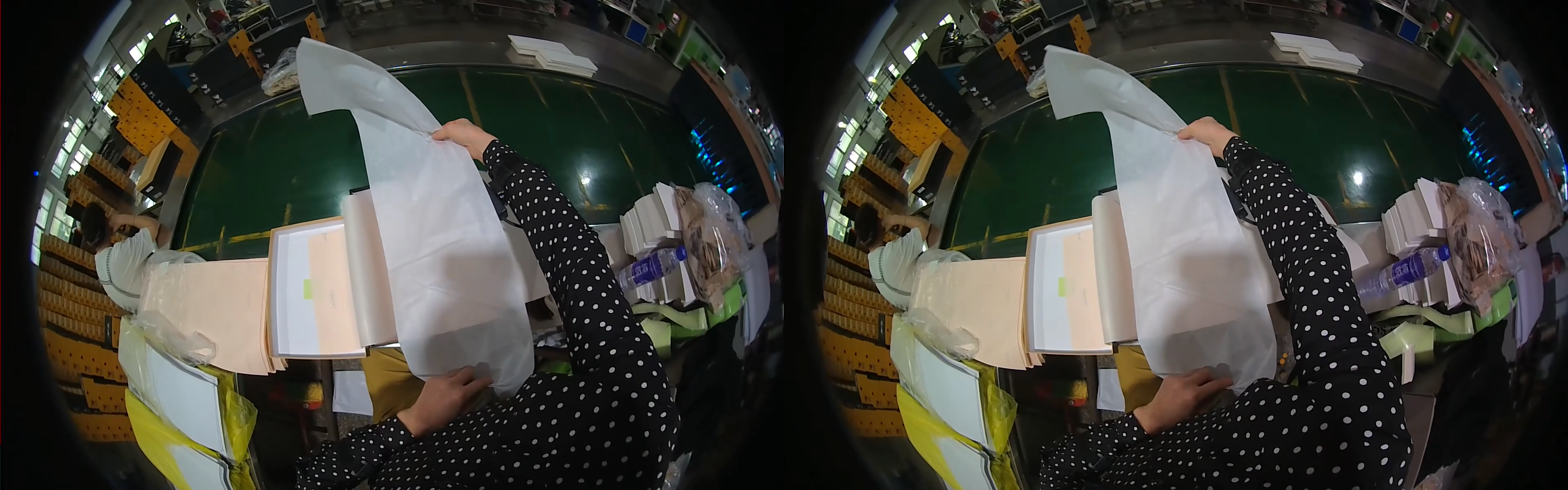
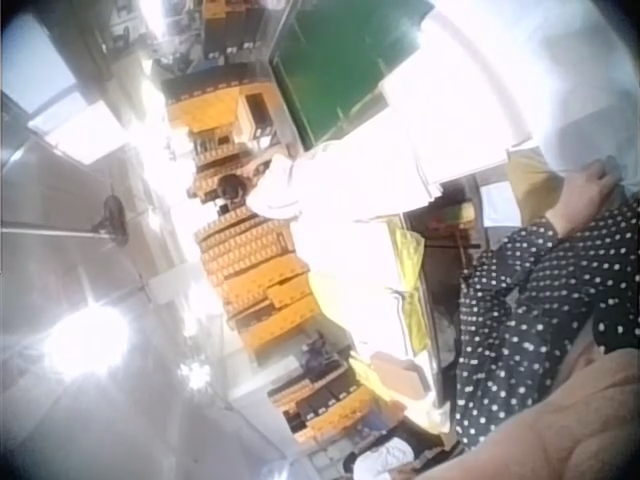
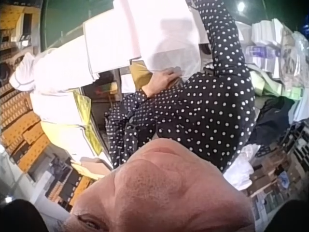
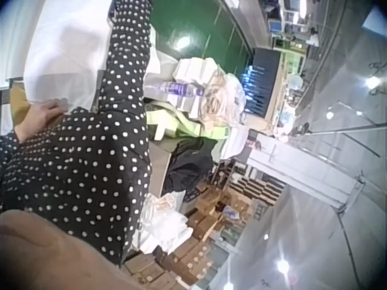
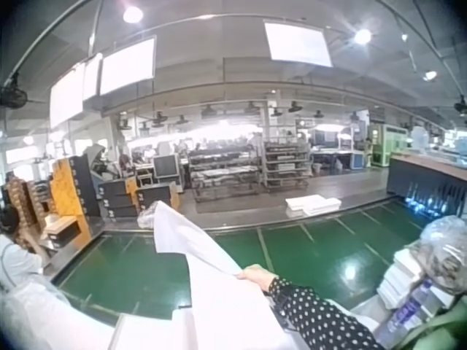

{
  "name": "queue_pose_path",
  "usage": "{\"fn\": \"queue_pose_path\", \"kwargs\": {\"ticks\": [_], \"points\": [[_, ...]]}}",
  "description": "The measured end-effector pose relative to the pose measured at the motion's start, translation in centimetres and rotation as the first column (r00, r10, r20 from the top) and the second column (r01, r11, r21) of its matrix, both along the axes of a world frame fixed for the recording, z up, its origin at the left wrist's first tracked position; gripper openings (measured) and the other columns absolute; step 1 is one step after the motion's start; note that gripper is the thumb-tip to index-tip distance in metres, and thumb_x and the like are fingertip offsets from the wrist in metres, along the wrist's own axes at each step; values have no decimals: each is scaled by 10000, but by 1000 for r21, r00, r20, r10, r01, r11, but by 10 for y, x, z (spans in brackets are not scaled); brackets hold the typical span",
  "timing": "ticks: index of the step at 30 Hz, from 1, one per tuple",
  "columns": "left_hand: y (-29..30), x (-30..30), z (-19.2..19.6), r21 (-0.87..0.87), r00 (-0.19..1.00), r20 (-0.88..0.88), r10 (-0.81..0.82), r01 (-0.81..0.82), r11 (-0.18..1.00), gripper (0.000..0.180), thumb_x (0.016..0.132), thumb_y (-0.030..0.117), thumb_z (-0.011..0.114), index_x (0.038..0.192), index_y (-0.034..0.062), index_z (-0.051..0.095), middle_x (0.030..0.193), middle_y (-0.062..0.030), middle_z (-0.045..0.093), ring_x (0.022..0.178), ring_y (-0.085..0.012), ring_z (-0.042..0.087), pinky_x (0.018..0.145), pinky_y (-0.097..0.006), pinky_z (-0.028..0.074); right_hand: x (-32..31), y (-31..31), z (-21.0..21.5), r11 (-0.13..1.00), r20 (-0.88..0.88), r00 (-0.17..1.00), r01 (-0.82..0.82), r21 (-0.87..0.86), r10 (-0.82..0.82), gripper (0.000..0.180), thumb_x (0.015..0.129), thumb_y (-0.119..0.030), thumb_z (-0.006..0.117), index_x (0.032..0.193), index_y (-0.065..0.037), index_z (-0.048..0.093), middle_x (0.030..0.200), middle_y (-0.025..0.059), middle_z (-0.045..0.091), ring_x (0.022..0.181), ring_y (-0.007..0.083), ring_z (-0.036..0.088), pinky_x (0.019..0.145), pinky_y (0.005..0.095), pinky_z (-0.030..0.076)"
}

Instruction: The recorder prepares a shoe box, wraps a pair of shoes in tissue paper, places them in the box, adds a dust bag and a lid, and then passes the box to a colleague.

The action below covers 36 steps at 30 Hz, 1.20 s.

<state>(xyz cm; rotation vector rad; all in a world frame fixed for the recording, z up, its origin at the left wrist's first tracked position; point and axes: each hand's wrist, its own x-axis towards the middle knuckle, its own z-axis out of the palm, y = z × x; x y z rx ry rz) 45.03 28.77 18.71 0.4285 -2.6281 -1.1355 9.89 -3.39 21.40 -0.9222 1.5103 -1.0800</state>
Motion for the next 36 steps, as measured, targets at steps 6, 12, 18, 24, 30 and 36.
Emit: {"fn": "queue_pose_path", "kwargs": {"ticks": [6, 12, 18, 24, 30, 36], "points": [[6, 6, -12, -18, 999, 34, -4, 4, 1000, 377, 832, 173, 649, 1208, 156, 653, 958, -81, 622, 845, -293, 671, 691, -390, 566, 6, 7, 1, 1000, 145, 989, -21, -6, 22, 358, 884, -143, 688, 1124, 111, 612, 1064, 167, 673, 908, 214, 689, 803, 333, 568], [7, 1, -22, -152, 994, 105, -10, 26, 988, 354, 795, 151, 631, 1148, 123, 652, 993, -92, 609, 891, -279, 659, 708, -377, 558, -10, 12, -1, 999, 369, 929, 23, -31, -10, 373, 911, -155, 680, 1152, 114, 588, 1076, 176, 675, 916, 237, 698, 823, 363, 581], [2, 2, -84, -350, 995, 21, 94, -81, 933, 386, 768, 183, 660, 1150, 129, 647, 1029, -108, 618, 908, -303, 642, 719, -408, 559, -8, 13, -8, 991, 278, 960, 57, -118, -22, 299, 902, -151, 684, 1090, 65, 597, 1015, 131, 670, 883, 208, 682, 783, 343, 564], [-31, 27, -75, -269, 917, 382, 117, -11, 963, 329, 828, 173, 634, 1147, 92, 649, 1135, -151, 602, 1058, -340, 604, 804, -429, 550, 1, 18, -12, 990, 41, 993, 113, -82, -110, 173, 858, -135, 712, 928, -14, 611, 891, 72, 643, 779, 163, 643, 668, 315, 518], [-96, -44, 87, 302, 996, 26, 86, -90, 949, 358, 906, 164, 699, 1240, 53, 636, 1076, -159, 667, 975, -326, 663, 848, -340, 532, -18, 19, -34, 986, 123, 981, 159, -58, -152, 179, 855, -152, 719, 924, -21, 617, 867, 67, 648, 769, 173, 646, 664, 317, 521], [-180, -127, 4, -436, 877, -172, 450, -477, 763, 555, 914, 308, 657, 1375, 40, 503, 1432, -206, 446, 1353, -404, 378, 1090, -526, 320, -10, 14, -35, 991, 211, 968, 133, 31, -137, 229, 860, -165, 719, 1009, -8, 645, 930, 75, 682, 816, 181, 665, 712, 319, 526]]}}
